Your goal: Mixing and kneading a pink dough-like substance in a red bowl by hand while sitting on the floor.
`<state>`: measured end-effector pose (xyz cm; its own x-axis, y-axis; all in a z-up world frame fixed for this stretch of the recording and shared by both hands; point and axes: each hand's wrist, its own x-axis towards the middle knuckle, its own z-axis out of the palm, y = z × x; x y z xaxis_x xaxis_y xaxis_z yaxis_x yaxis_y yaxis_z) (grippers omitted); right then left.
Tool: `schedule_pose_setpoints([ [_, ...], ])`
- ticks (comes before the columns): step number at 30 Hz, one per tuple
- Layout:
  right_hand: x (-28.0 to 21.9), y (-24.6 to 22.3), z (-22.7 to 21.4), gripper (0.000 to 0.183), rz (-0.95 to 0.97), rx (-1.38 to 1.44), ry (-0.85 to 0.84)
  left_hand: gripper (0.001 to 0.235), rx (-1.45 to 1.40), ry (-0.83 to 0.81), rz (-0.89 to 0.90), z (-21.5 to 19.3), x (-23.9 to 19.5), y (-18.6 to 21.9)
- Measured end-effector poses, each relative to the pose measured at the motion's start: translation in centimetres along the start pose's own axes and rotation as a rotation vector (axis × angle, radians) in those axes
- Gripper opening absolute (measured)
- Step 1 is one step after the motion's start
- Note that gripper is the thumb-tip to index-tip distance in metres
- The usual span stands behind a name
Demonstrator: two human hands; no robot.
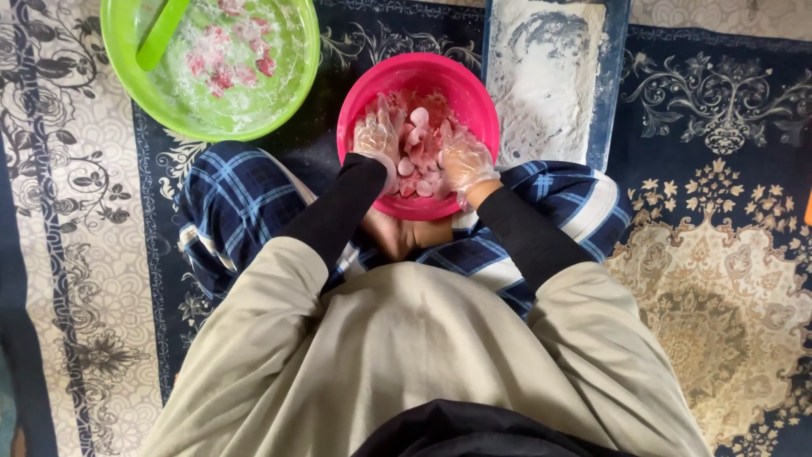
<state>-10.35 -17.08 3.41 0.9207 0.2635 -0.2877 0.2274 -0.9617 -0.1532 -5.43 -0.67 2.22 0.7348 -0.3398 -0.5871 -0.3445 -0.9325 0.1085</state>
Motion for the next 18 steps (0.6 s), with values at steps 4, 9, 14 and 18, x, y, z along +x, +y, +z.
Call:
schedule_pose_setpoints([
  [4, 1.1, 2.1, 5.4, 0.058, -0.098, -0.223, 0.229, 0.061, -0.016, 0.060, -0.013, 0.1, 0.3, 0.6],
  [9, 3.1, 4.9, 12.1, 0.056, -0.090, -0.224, 0.267, 0.042, -0.286, 0.342, -0.085, 1.8, 1.7, 1.3],
  [14, 3.1, 3.7, 11.2, 0.054, -0.113, -0.291, 0.332, 0.043, -0.279, 0.300, -0.071, 5.4, 6.1, 0.4],
  [18, 4.1, 4.4, 13.2, 0.046, -0.128, -0.279, 0.367, 0.042, -0.284, 0.207, -0.036, 10.8, 11.0, -1.2],
])
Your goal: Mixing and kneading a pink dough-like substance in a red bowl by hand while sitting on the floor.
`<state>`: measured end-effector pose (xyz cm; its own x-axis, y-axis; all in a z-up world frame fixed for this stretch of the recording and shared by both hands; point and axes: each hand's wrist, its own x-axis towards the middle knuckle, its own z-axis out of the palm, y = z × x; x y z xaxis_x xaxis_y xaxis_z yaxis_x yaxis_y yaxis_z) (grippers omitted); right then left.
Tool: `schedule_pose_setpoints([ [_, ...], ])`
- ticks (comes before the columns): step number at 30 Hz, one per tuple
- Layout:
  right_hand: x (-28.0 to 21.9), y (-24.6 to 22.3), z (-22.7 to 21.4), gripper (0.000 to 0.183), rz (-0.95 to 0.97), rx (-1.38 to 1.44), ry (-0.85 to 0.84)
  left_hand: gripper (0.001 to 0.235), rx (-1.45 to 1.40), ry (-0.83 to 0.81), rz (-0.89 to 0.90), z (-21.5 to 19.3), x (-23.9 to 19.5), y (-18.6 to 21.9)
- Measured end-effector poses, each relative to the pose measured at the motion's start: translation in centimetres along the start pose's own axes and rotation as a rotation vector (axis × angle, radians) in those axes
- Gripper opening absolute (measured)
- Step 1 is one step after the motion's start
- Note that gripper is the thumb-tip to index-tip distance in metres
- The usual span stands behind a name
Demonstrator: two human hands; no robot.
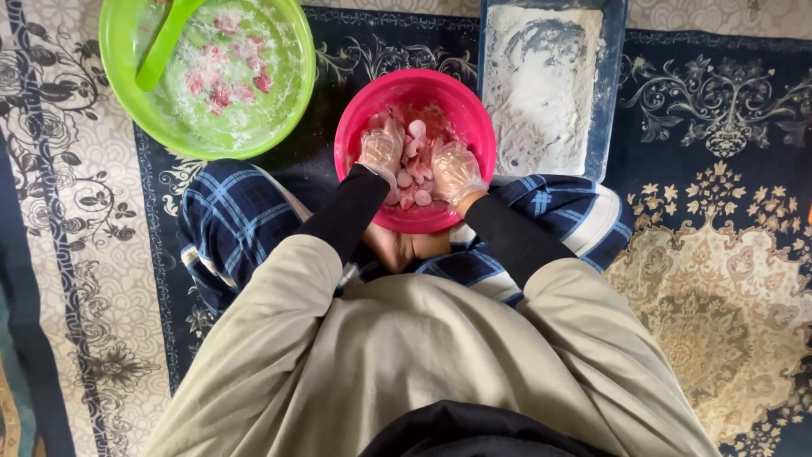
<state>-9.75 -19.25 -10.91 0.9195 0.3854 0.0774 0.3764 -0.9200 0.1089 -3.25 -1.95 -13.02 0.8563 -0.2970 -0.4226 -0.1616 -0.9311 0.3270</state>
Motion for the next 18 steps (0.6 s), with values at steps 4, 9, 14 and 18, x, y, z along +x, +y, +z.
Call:
schedule_pose_setpoints([
  [4, 1.3, 0.1, -3.1, 0.029, 0.055, 0.121, -0.040, 0.032, 0.054, 0.190, 0.040, 3.0, 2.4, -1.3],
  [9, 1.5, 0.6, -2.5, 0.021, 0.140, 0.173, -0.062, 0.022, 0.160, 0.315, 0.129, 5.2, 1.6, -1.6],
  [14, 1.7, 1.7, -2.3, 0.024, 0.195, 0.309, -0.124, 0.019, 0.216, 0.385, 0.094, 5.3, 1.5, -2.2],
  [18, 1.7, 1.9, -3.7, 0.013, 0.302, 0.492, -0.203, 0.020, 0.012, 0.338, -0.001, 3.7, 0.0, -1.3],
])
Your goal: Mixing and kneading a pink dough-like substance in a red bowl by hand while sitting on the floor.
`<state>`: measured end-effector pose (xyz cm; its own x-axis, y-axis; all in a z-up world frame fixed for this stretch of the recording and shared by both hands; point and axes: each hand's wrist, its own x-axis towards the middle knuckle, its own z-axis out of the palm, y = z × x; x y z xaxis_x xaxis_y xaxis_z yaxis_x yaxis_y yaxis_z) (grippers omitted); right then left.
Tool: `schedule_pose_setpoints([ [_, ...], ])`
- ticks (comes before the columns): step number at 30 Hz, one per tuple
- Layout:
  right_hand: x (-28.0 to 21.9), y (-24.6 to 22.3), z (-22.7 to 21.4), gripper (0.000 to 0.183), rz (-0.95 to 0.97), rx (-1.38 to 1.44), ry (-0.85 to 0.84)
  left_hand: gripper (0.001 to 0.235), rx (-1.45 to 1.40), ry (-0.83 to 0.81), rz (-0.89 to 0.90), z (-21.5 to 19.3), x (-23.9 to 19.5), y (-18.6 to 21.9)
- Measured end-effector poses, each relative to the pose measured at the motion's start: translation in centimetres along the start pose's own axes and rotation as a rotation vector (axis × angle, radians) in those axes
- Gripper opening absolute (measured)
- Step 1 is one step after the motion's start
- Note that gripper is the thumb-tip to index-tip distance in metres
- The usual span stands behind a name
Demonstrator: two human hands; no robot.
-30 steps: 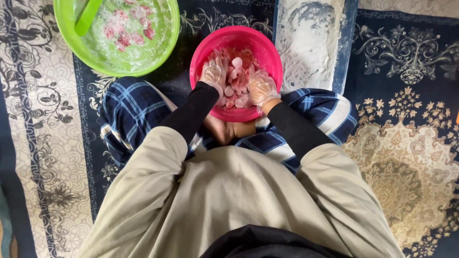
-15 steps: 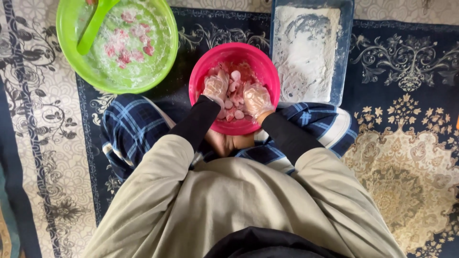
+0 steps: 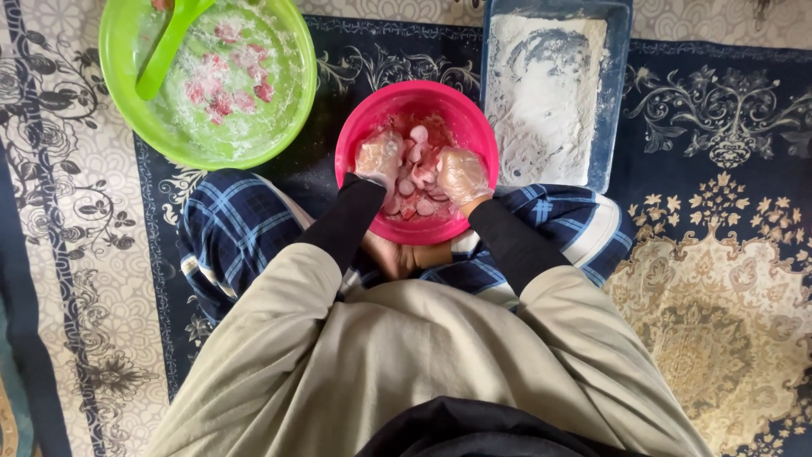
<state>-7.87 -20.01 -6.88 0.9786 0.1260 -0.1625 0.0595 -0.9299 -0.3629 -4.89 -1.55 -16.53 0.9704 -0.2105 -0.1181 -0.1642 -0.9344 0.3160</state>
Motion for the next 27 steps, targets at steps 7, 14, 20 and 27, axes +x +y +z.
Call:
schedule_pose_setpoints([
  [7, 1.0, 0.1, 0.5, 0.014, 0.112, 0.039, -0.060, 0.025, -0.283, -0.056, -0.182, -4.2, -0.5, 1.6],
  [14, -0.9, -5.8, -3.7, 0.018, 0.205, 0.017, -0.114, 0.035, -0.497, -0.123, -0.350, -2.3, -0.2, 1.8],
  [20, -2.5, -9.8, -8.4, 0.035, 0.225, 0.131, -0.276, 0.049, -0.195, -0.094, -0.133, 1.6, 0.5, -1.5],
  [27, -5.2, -11.0, -12.0, 0.019, 0.146, 0.421, -0.290, 0.021, -0.274, -0.317, -0.163, -11.5, 0.8, 2.5],
])
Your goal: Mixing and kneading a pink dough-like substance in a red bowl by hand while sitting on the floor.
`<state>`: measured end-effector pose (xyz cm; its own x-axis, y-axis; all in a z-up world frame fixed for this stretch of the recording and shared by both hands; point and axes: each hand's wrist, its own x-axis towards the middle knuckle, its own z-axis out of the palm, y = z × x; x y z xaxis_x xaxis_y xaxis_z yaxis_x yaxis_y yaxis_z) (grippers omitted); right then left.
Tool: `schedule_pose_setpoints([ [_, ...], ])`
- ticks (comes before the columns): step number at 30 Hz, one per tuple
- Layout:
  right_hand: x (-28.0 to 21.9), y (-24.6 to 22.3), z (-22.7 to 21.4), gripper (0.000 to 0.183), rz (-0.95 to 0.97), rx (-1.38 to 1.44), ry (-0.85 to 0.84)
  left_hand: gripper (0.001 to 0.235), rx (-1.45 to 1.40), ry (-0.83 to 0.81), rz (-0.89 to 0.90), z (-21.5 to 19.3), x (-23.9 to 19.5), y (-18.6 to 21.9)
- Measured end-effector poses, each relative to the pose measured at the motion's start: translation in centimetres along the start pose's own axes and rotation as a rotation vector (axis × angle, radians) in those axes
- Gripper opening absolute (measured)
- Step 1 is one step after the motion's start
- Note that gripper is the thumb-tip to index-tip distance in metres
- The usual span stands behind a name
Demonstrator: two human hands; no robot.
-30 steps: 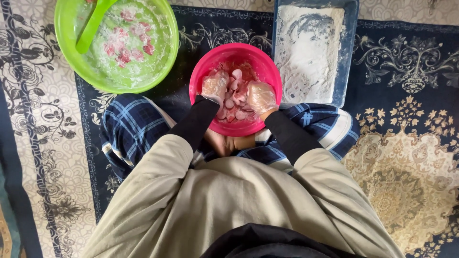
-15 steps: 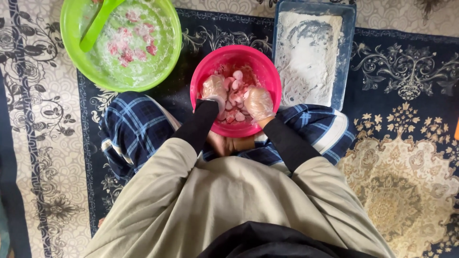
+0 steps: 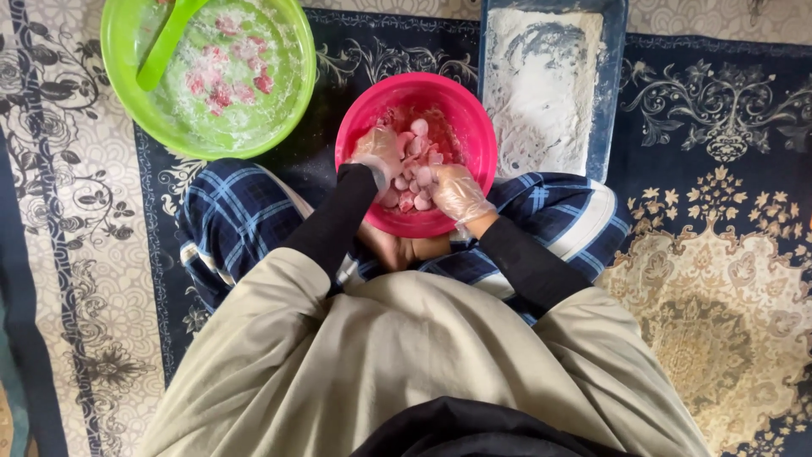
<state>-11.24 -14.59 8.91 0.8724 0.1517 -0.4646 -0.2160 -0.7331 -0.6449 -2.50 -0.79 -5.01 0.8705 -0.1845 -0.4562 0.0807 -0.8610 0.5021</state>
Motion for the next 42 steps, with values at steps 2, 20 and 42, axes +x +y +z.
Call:
schedule_pose_setpoints([
  [2, 1.4, 2.9, 0.9, 0.014, -0.034, -0.052, 0.012, 0.028, 0.013, -0.030, -0.097, -0.3, -0.7, 0.1],
  [20, 4.6, 5.8, 4.3, 0.015, -0.352, -0.541, 0.213, 0.043, -0.272, -0.023, -0.351, -4.6, -11.1, 8.1],
  [42, 9.9, 8.9, 0.1, 0.025, -0.102, -0.159, 0.167, 0.059, 0.547, 1.198, 0.114, 11.3, 2.8, 2.3],
])
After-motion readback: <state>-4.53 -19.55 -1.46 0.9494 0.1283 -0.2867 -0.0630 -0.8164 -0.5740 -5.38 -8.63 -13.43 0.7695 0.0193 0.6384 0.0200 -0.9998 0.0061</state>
